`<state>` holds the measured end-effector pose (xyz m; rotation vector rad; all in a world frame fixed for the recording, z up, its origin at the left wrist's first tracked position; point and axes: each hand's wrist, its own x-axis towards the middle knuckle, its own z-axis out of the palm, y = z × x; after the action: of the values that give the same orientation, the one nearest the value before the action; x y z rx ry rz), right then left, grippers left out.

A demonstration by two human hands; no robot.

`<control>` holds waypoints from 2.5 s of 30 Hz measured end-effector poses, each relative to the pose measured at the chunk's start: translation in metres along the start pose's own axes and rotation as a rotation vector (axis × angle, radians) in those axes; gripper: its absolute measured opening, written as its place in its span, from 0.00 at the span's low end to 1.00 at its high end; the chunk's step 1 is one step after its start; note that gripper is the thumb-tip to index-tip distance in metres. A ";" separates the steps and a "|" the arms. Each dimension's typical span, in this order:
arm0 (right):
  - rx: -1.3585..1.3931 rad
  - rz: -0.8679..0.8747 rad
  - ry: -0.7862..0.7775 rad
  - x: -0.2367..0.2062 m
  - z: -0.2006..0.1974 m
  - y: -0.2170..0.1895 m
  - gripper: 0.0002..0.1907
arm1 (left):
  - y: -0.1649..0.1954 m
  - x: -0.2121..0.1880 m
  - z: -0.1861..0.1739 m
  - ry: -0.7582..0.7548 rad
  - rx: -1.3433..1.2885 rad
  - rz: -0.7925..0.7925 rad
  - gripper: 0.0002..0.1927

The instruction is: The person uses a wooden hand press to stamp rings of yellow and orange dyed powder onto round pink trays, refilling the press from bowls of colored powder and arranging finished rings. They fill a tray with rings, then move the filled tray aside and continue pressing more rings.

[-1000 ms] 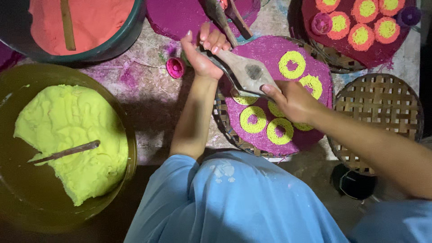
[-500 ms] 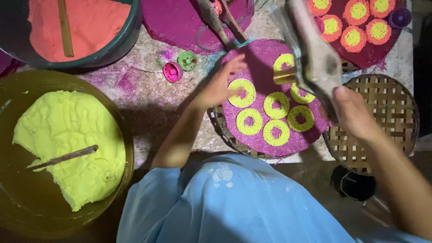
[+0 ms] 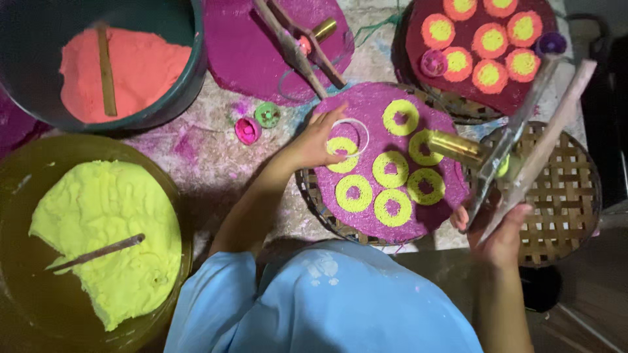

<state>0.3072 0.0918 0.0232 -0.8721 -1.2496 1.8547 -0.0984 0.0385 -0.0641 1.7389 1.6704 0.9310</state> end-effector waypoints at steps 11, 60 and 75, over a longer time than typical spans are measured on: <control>-0.083 -0.077 0.090 -0.020 -0.012 -0.002 0.47 | -0.011 0.082 0.022 -0.141 0.140 -0.037 0.66; -1.489 -0.027 -0.302 0.181 0.115 -0.018 0.31 | -0.010 0.136 -0.015 0.694 -1.949 0.037 0.27; -1.153 -0.112 -0.099 0.139 -0.015 -0.051 0.40 | 0.007 0.113 0.029 0.245 -0.554 0.092 0.26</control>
<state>0.2591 0.2303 0.0479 -1.2205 -2.4145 0.9699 -0.0722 0.1520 -0.0643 1.3698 1.3015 1.5304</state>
